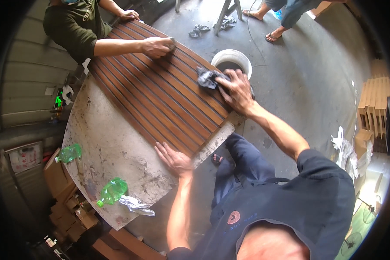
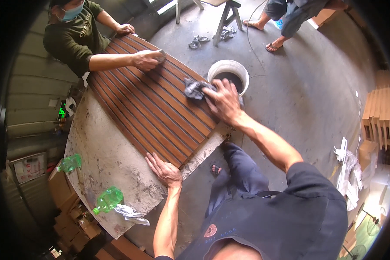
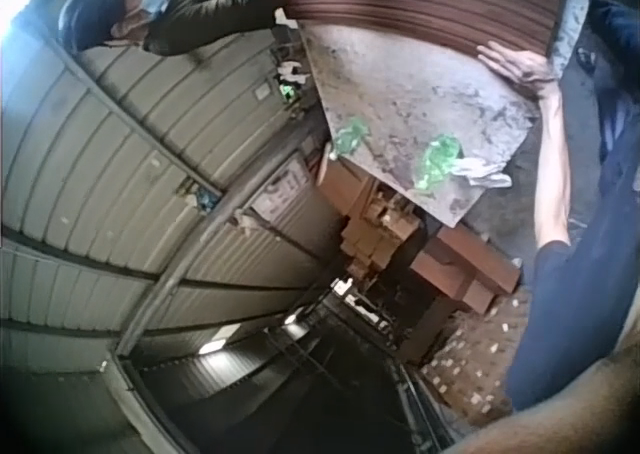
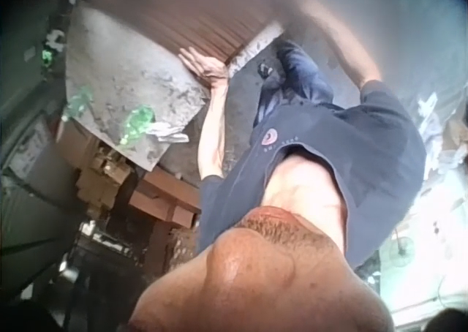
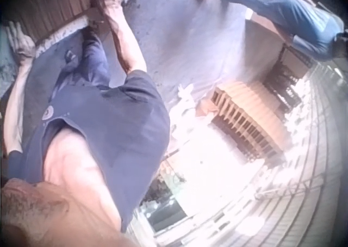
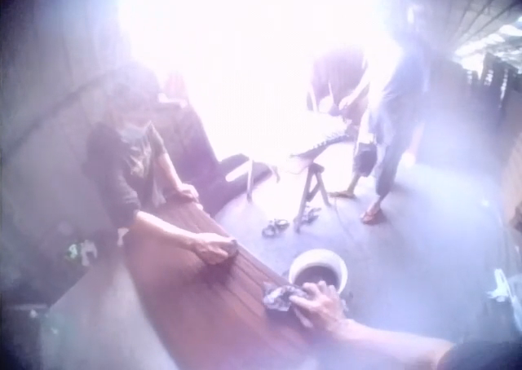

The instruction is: The person wipes several wood-slatted panels with a cloth and applies liquid from a plastic bottle.

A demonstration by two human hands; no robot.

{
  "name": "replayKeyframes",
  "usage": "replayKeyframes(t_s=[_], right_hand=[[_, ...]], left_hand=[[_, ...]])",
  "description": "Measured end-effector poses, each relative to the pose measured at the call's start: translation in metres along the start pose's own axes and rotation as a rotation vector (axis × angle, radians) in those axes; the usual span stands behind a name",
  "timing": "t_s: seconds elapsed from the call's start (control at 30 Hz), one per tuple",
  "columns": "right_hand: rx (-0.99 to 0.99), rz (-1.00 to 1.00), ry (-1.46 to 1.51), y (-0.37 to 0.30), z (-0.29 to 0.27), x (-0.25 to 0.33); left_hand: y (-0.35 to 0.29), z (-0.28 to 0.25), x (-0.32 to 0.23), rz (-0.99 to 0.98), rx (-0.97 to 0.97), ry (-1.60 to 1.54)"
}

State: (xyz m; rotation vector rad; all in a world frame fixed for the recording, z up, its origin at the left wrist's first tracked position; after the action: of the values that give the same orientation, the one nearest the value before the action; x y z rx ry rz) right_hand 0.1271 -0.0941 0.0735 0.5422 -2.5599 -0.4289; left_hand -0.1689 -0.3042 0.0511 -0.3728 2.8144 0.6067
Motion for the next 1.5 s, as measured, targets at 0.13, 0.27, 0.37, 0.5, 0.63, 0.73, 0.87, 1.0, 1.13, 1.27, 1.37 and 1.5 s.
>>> replayKeyframes(t_s=[0.13,0.27,0.37,0.5,0.63,0.73,0.87,1.0,1.13,1.27,1.37,1.5], right_hand=[[-0.099,0.010,-0.002,0.094,0.056,-0.019],[-0.497,-0.031,-0.790,0.093,0.093,-0.031],[-0.494,-0.005,-0.747,0.040,0.091,0.009],[-0.204,0.076,0.146,-0.059,0.035,0.144],[-0.276,0.105,0.459,-0.146,0.035,0.191],[-0.496,0.316,0.472,-0.146,-0.005,0.156],[-0.629,0.590,-0.195,-0.121,-0.038,0.048],[-0.444,0.835,-0.347,-0.123,-0.015,0.026],[-0.451,0.758,-0.322,-0.137,0.021,0.117],[-0.364,0.702,-0.205,-0.162,0.038,0.204],[-0.216,0.590,-0.121,-0.190,0.058,0.276],[-0.070,0.577,0.501,-0.217,0.058,0.300]], left_hand=[[0.001,0.002,-0.006,0.025,0.014,0.015],[0.009,0.004,-0.019,0.068,0.011,-0.028],[-0.002,0.009,-0.007,0.112,0.028,-0.019],[-0.010,0.002,0.020,0.169,0.046,-0.013],[0.008,-0.012,0.027,0.317,0.165,-0.021],[0.029,-0.008,0.050,0.345,0.239,-0.107],[0.031,0.012,0.057,0.390,0.161,-0.183],[0.026,0.022,0.054,0.409,0.158,-0.236],[0.026,0.020,0.065,0.384,0.173,-0.195],[0.024,0.020,0.065,0.365,0.216,-0.219],[0.029,0.019,0.063,0.344,0.231,-0.304],[0.039,0.014,0.076,0.330,0.193,-0.504]])
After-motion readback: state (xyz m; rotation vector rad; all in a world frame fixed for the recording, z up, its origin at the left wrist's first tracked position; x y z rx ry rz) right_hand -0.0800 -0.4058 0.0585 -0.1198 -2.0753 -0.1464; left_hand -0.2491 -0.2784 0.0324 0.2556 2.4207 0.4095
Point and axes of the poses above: each hand's wrist, its own y-axis towards the middle knuckle, its own z-axis out of the palm, x = y × z, the point moved 7 cm from there along y, towards the middle knuckle, and after that the axes turned 3 degrees about -z, right-handed, at the moved point
